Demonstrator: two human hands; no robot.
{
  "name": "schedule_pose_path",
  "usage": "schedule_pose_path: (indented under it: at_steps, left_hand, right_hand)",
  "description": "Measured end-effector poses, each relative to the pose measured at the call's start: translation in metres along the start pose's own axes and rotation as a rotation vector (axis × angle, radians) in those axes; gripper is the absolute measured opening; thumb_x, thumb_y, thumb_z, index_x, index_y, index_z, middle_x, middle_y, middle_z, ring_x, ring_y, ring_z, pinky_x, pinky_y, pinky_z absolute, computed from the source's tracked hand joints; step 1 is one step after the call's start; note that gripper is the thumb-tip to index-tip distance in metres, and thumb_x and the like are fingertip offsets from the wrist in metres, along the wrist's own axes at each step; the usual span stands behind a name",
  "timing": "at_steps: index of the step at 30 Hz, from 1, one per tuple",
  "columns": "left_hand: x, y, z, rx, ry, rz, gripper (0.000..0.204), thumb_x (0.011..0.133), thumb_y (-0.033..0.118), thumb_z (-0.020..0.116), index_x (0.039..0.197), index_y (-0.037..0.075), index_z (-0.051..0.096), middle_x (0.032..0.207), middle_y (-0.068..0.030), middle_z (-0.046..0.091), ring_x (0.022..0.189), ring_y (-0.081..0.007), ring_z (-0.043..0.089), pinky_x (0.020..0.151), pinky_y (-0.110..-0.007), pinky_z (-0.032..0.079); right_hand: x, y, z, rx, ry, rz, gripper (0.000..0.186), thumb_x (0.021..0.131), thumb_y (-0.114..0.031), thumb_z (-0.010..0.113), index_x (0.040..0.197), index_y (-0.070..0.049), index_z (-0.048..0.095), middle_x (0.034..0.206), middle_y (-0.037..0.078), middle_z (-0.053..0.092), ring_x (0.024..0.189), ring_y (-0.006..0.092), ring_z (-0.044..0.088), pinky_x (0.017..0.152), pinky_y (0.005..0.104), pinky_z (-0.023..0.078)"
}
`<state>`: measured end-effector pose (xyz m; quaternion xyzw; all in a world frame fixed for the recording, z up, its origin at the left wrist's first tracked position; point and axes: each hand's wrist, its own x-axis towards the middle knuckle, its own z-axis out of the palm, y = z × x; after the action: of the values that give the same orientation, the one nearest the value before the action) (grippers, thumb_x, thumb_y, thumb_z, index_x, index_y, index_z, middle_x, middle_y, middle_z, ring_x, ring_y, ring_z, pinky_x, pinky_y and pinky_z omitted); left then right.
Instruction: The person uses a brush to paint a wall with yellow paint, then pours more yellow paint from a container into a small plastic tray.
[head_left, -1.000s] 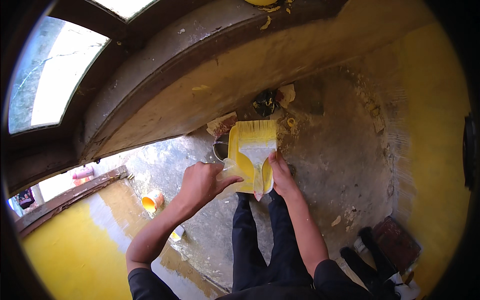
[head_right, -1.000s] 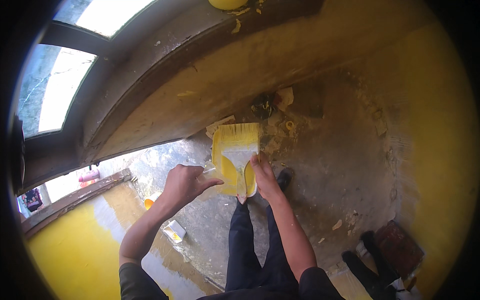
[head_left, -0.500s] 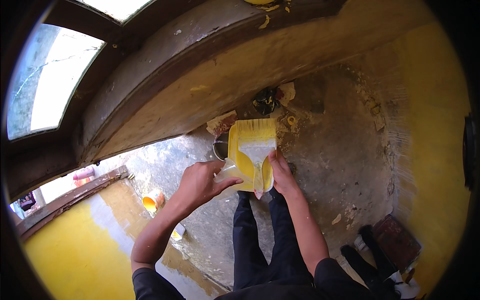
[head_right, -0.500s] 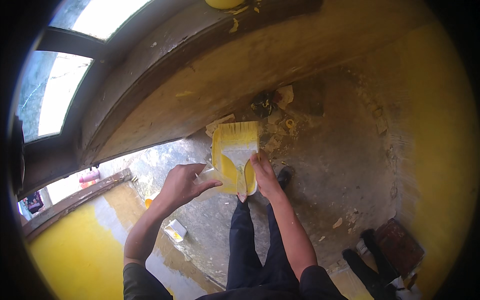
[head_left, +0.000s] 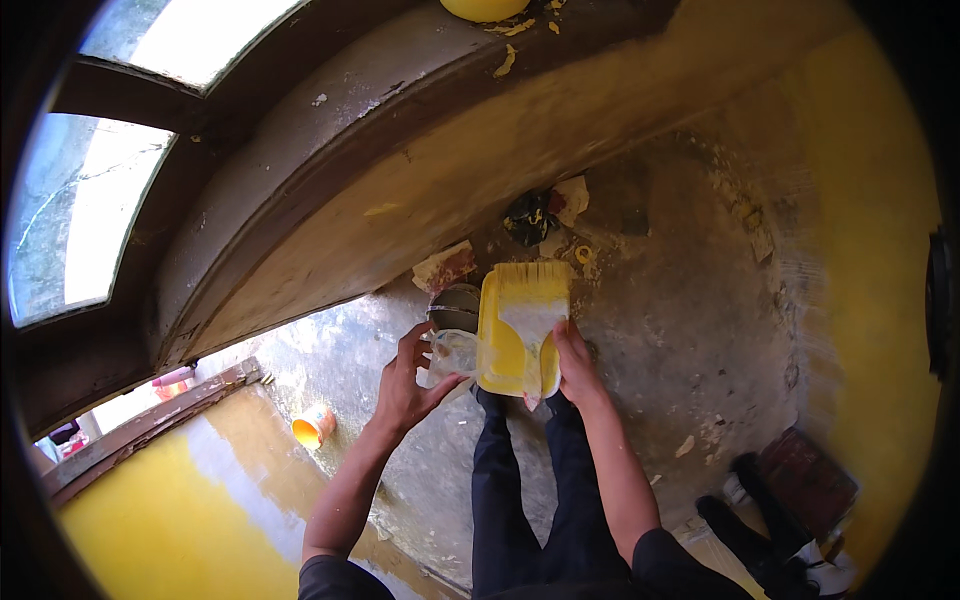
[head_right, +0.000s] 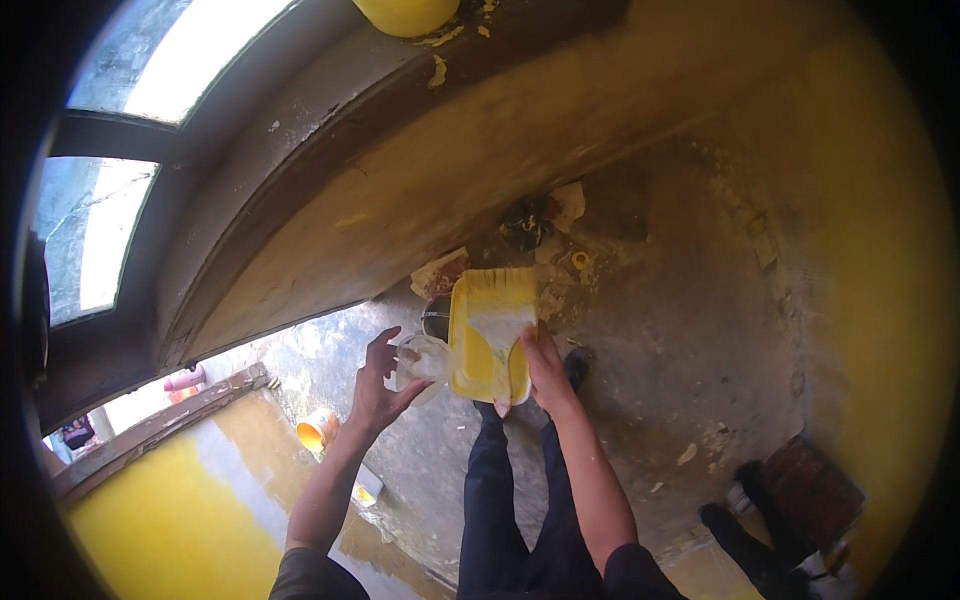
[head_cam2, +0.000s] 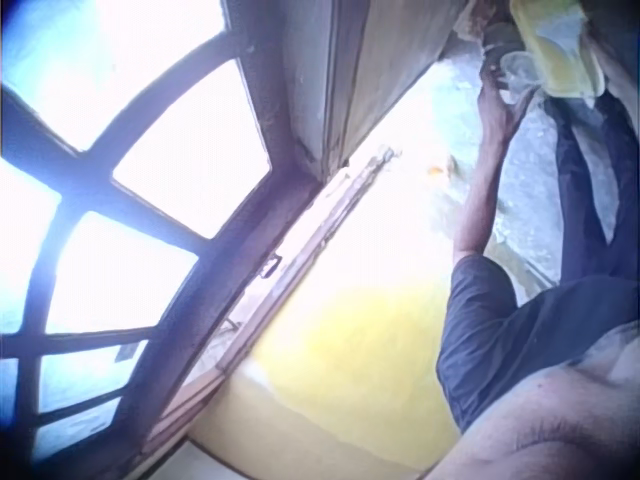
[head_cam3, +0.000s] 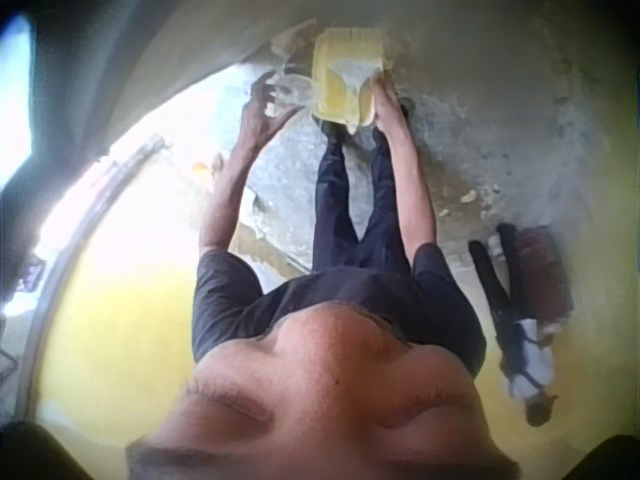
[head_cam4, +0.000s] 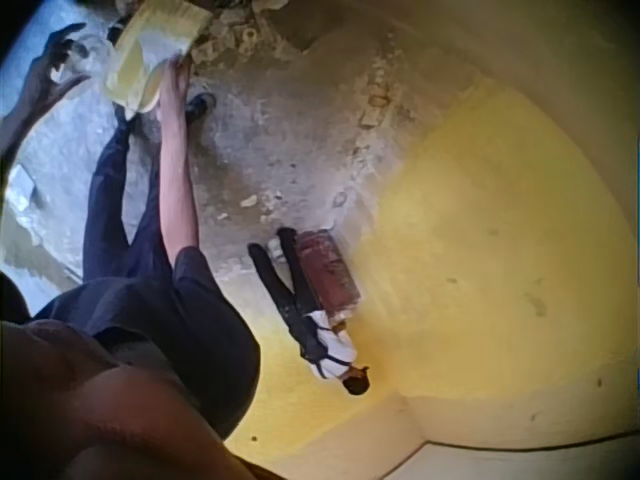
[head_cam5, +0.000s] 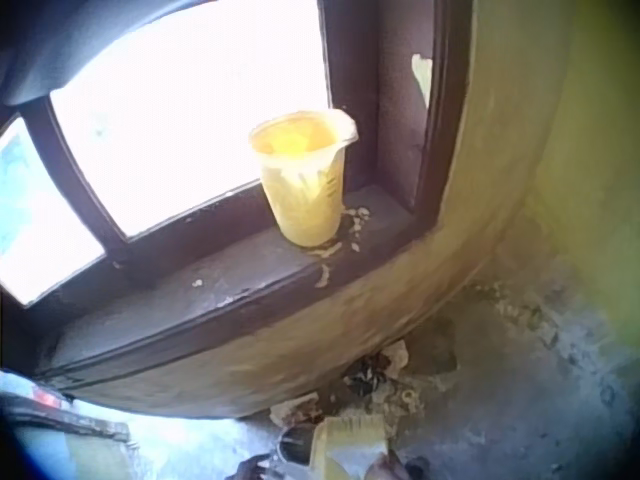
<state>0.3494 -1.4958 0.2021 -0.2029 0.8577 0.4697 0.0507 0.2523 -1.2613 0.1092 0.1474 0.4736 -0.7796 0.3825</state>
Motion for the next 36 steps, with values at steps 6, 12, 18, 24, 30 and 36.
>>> schedule_pose_path:
  at_steps: [6,12,18,24,30,36]
  left_hand:
    - [0.019,-0.092,0.042,0.045,0.273,0.081,0.063,0.072,0.013,0.084,0.124,0.003,0.05,0.117,-0.0117,0.061,0.089,-0.0239,0.066,0.072,-0.032,0.052]
    - [0.038,-0.226,0.117,0.105,0.406,-0.141,0.059,0.081,0.021,0.079,0.127,0.008,0.045,0.097,-0.0142,0.069,0.082,-0.0265,0.067,0.067,-0.034,0.052]
    - [0.04,-0.346,0.209,0.359,0.106,-0.267,0.061,0.083,0.043,0.072,0.127,0.008,0.047,0.105,-0.0209,0.066,0.088,-0.0384,0.067,0.073,-0.048,0.053]
    - [0.083,-0.381,0.253,0.483,-0.029,-0.348,0.055,0.086,0.037,0.067,0.131,0.011,0.049,0.119,-0.0207,0.062,0.096,-0.0388,0.066,0.077,-0.047,0.053]
    - [0.106,-0.485,0.293,0.716,-0.22,-0.237,0.063,0.087,0.037,0.063,0.141,0.01,0.043,0.122,-0.0197,0.063,0.105,-0.0386,0.063,0.085,-0.048,0.052]
    - [0.107,-0.525,0.309,1.045,-0.026,0.101,0.058,0.088,0.035,0.062,0.137,0.008,0.048,0.129,-0.0167,0.058,0.11,-0.034,0.061,0.087,-0.044,0.051]
  right_hand:
    - [0.021,0.024,-0.027,-0.022,0.013,-0.043,0.058,0.101,-0.041,0.05,0.143,-0.004,0.035,0.137,0.009,0.047,0.126,0.0168,0.044,0.106,0.033,0.036]
    - [0.049,0.048,-0.05,-0.047,-0.028,-0.041,0.062,0.1,-0.044,0.051,0.144,-0.004,0.033,0.139,0.009,0.045,0.128,0.0172,0.042,0.106,0.0341,0.035]
    - [0.066,0.063,-0.07,-0.053,0.017,0.002,0.065,0.099,-0.046,0.052,0.145,-0.004,0.031,0.14,0.01,0.044,0.128,0.0182,0.042,0.106,0.0347,0.035]
    - [0.083,0.087,-0.086,-0.077,0.019,-0.025,0.076,0.094,-0.054,0.056,0.145,-0.004,0.03,0.138,0.011,0.045,0.127,0.0179,0.043,0.105,0.0349,0.036]
    - [0.098,0.106,-0.086,-0.092,-0.015,-0.032,0.082,0.091,-0.058,0.06,0.143,-0.001,0.032,0.134,0.012,0.047,0.124,0.0188,0.045,0.105,0.0348,0.036]
    - [0.103,0.117,-0.098,-0.103,-0.042,-0.01,0.078,0.092,-0.054,0.06,0.142,-0.001,0.033,0.133,0.012,0.048,0.123,0.0189,0.045,0.105,0.035,0.036]
